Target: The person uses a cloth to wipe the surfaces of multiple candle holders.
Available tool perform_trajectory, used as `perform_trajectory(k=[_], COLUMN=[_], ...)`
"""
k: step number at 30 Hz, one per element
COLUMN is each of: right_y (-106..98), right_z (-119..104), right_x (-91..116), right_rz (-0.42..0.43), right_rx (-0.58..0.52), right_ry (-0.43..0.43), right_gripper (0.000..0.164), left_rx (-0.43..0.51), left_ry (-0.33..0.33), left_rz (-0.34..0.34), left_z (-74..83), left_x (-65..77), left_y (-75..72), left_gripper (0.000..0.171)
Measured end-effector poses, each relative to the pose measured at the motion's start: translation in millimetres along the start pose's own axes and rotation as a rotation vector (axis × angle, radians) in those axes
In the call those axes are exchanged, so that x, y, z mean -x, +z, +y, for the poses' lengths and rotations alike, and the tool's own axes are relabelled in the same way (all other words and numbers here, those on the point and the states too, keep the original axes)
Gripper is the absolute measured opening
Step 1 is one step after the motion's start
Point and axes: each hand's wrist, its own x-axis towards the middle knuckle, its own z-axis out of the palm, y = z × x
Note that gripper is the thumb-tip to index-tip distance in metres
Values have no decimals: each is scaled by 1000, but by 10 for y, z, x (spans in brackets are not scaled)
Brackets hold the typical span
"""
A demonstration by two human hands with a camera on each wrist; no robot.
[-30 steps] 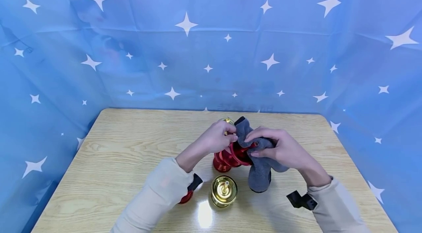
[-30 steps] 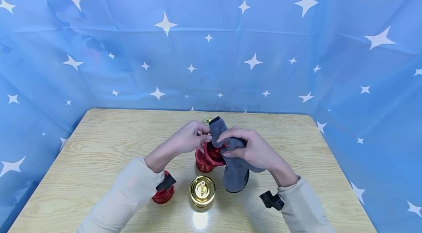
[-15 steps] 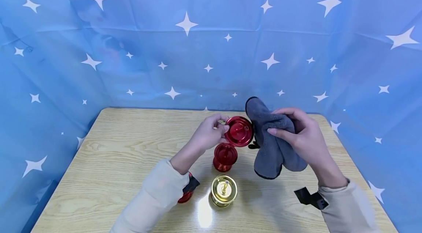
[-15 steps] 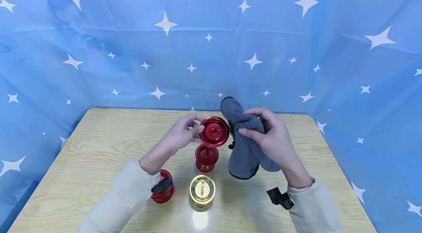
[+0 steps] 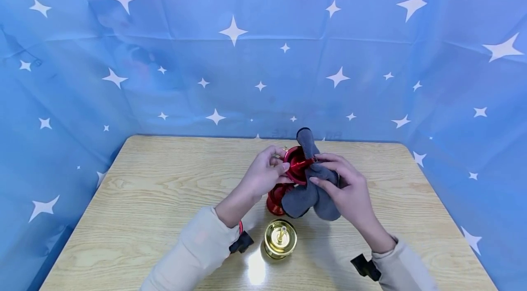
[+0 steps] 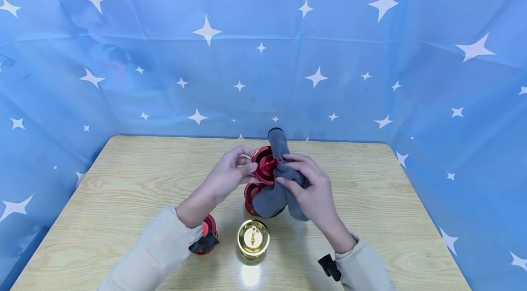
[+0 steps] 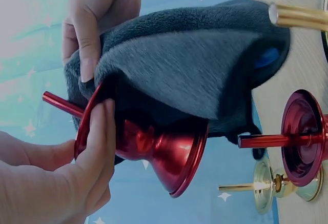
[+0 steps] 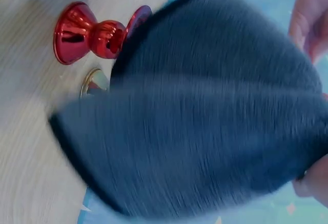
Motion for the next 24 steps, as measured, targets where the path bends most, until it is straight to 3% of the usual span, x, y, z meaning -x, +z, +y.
perform_trajectory(k=[5, 8, 13, 19, 21, 24], right_y=[18, -1, -67, -88, -79, -66], right_z=[-11, -8, 1, -31, -48, -65], right_x=[71, 102, 67, -64, -82, -81], right_rz=[-12, -4, -27, -62, -68, -58], right_rx=[122, 182, 257, 315, 325, 334], right_ry=[-77, -83, -74, -167, -175, -161], right_gripper=[41, 41, 36, 38, 39, 38], left_rx=[-2, -22, -176, -417, -438, -423], left_ry=[8, 12, 49, 104, 92, 68], left_rz=[44, 30, -52, -182, -184, -131], left_z=[-7, -5, -5, 24, 24, 23], left_x=[9, 13, 9, 13, 17, 22], left_y=[-14, -25, -38, -5, 9, 18], left_gripper=[20, 20, 17, 18, 18, 17])
